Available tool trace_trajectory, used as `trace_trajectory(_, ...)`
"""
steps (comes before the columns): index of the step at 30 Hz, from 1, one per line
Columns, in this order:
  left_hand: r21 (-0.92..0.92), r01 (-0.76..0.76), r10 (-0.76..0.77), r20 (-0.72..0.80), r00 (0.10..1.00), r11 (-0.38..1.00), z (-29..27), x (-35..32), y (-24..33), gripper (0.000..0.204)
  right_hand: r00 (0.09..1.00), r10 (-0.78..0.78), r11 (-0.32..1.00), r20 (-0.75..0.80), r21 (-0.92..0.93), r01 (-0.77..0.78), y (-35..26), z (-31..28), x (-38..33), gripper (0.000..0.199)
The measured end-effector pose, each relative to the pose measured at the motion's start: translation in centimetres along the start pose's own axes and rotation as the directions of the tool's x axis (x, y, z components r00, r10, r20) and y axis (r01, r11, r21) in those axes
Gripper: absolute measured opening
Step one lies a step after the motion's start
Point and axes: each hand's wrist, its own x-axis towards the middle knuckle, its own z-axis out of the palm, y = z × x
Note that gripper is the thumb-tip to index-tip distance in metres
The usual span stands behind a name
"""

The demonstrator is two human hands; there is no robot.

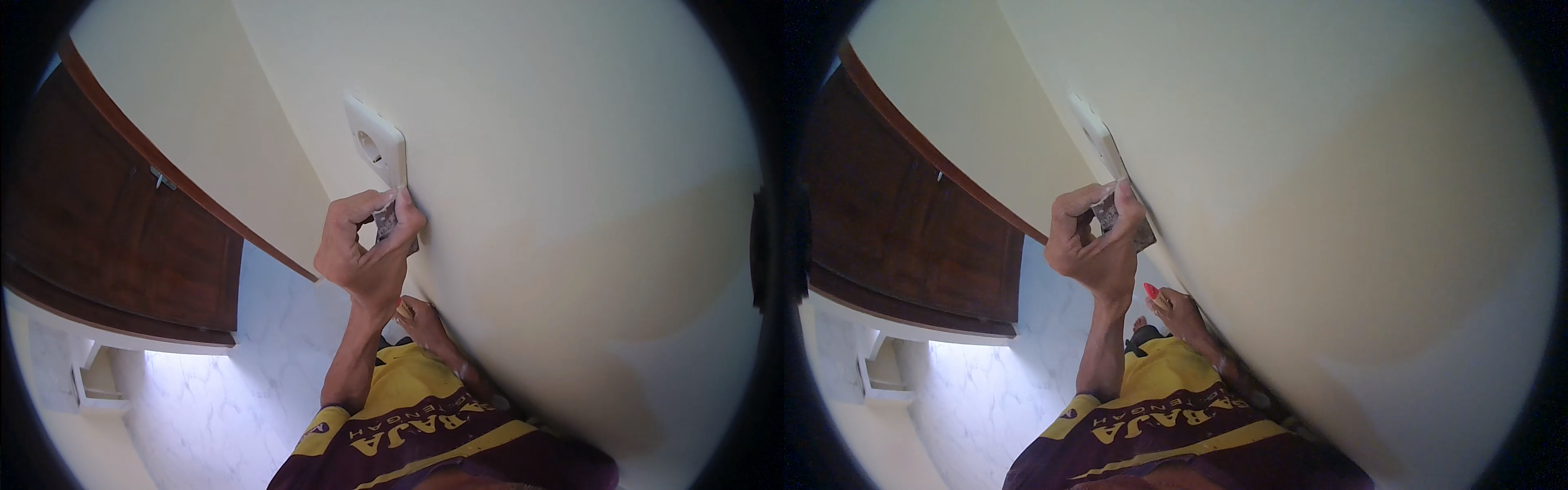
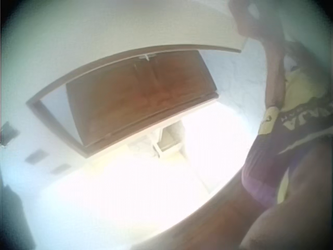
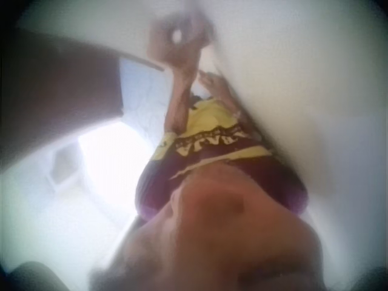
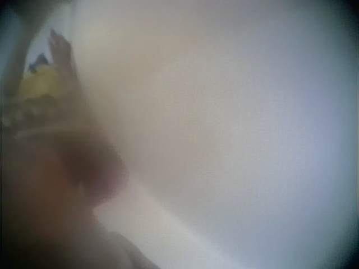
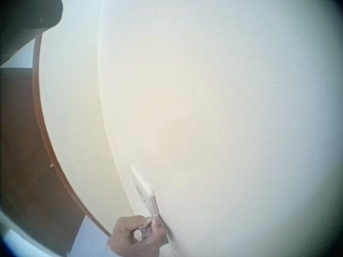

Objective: The person uses a small brush and a cloth to clean around a wall socket and the surrounding wall area. They wipe the socket face and the adjacent wall surface repeatedly, moving between different spots on the wall.

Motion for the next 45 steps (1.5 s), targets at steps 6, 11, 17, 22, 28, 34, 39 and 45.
trace_trajectory(6,0.049,-0.08,0.079,0.026,0.997,0.996,0.4,1.1,0.6,0.024,0.999,0.042,0.999,-0.015,0.013,-0.042,-0.3,-0.5,-0.3,0.039)
trace_trajectory(11,0.068,-0.115,0.115,0.01,0.993,0.991,0.1,1.0,-0.4,0.024,0.999,0.039,0.995,0.007,0.089,-0.04,-0.2,0.5,0.3,0.04)
trace_trajectory(17,0.036,-0.04,0.039,0.014,0.999,0.999,-0.2,0.8,-0.3,0.025,0.998,0.063,0.998,0.019,0.02,-0.064,-0.8,0.4,0.4,0.039)
trace_trajectory(22,0.087,-0.107,0.108,0.001,0.994,0.99,0.4,1.2,0.3,0.025,1.0,0.025,1.0,-0.005,0.005,-0.025,-0.1,-0.2,0.2,0.039)
trace_trajectory(28,0.092,-0.086,0.087,-0.007,0.996,0.992,-0.1,1.1,0.1,0.025,1.0,0.025,0.999,-0.002,0.035,-0.025,-0.8,0.3,0.0,0.038)
trace_trajectory(34,0.075,-0.098,0.098,-0.002,0.995,0.992,-0.7,0.5,0.2,0.025,0.999,-0.034,0.998,-0.028,0.052,0.035,-0.1,1.0,-0.4,0.037)
trace_trajectory(39,0.022,-0.034,0.035,-0.004,0.999,0.999,-0.4,-0.1,0.2,0.025,0.997,0.072,0.997,0.023,-0.004,-0.072,-0.9,0.0,-0.6,0.039)
trace_trajectory(45,0.072,-0.08,0.079,0.01,0.997,0.994,-0.3,1.3,0.6,0.025,1.0,0.021,0.998,-0.007,0.052,-0.021,-1.8,0.2,-0.2,0.037)
